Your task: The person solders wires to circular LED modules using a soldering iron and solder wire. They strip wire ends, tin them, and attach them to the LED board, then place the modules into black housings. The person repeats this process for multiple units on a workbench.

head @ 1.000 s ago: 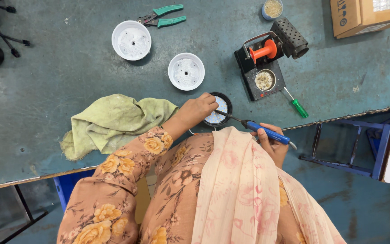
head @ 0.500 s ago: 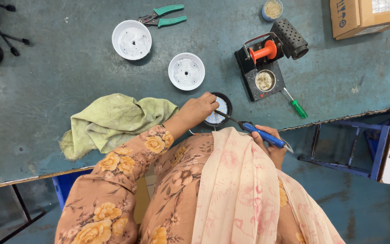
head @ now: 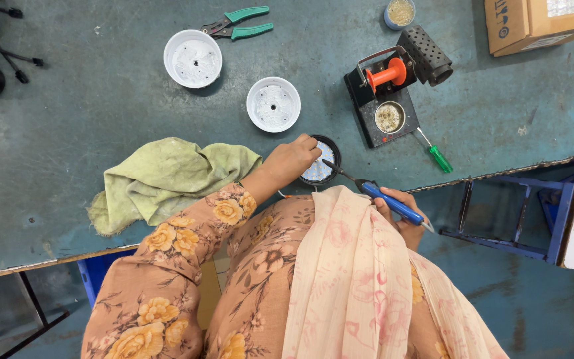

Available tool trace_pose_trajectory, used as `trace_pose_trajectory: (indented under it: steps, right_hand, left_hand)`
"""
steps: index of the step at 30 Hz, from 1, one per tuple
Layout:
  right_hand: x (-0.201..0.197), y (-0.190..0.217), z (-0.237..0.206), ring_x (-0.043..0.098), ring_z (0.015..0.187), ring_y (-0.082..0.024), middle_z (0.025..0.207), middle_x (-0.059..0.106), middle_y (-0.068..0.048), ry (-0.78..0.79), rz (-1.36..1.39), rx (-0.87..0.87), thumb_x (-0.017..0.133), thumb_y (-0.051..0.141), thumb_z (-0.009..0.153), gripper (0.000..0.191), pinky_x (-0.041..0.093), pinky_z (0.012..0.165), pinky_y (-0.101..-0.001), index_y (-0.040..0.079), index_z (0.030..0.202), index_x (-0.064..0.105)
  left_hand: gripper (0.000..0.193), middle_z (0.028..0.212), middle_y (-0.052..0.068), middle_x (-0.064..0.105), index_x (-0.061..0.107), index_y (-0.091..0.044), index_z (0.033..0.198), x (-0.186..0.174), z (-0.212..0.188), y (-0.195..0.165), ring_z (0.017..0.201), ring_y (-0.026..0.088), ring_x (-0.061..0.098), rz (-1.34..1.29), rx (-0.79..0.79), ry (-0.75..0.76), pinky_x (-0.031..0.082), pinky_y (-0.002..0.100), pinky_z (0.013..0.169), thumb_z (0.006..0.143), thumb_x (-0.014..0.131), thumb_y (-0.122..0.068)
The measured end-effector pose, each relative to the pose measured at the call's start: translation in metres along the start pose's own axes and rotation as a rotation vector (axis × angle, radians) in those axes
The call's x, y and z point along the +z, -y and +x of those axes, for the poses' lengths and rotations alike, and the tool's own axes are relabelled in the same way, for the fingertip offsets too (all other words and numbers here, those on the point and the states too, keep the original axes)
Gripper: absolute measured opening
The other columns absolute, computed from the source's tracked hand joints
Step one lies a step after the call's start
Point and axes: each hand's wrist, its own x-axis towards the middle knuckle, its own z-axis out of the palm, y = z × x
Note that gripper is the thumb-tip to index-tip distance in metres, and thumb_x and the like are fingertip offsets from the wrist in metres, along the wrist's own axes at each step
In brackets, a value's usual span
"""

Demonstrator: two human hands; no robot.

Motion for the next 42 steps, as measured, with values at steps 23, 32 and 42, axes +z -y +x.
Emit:
trace_pose_trajectory:
  steps: [23, 32, 42]
  right_hand:
    - [0.002, -0.008, 0.006, 0.073, 0.091, -0.011, 0.098, 0.076, -0.008, 0.077, 0.006, 0.095, 0.079, 0.019, 0.094, 0.027, 0.057, 0.081, -0.0246, 0.004, 0.115, 0.070]
    - [-0.003, -0.014, 0.011, 0.069, 0.093, -0.013, 0.106, 0.074, -0.008, 0.148, -0.023, -0.096, 0.080, 0.016, 0.094, 0.024, 0.054, 0.084, -0.0250, 0.004, 0.113, 0.072]
    - [0.000, -0.008, 0.007, 0.068, 0.080, -0.007, 0.097, 0.076, -0.011, 0.075, 0.172, 0.173, 0.076, 0.013, 0.096, 0.026, 0.053, 0.071, -0.0213, 0.001, 0.117, 0.068]
  left_hand:
    - [0.011, 0.098, 0.005, 0.062, 0.068, -0.006, 0.091, -0.004, 0.004, -0.002, 0.105, 0.024, 0.063, 0.052, 0.036, 0.064, 0.059, 0.036, 0.065, 0.081, 0.064, -0.006]
    - [0.014, 0.100, 0.005, 0.063, 0.068, -0.005, 0.094, -0.011, 0.003, 0.002, 0.106, 0.024, 0.063, 0.057, 0.120, 0.076, 0.059, 0.035, 0.064, 0.081, 0.064, -0.007]
    - [0.015, 0.102, 0.006, 0.063, 0.069, -0.005, 0.095, -0.009, 0.003, 0.003, 0.107, 0.025, 0.063, 0.071, 0.134, 0.069, 0.059, 0.035, 0.065, 0.081, 0.064, -0.007]
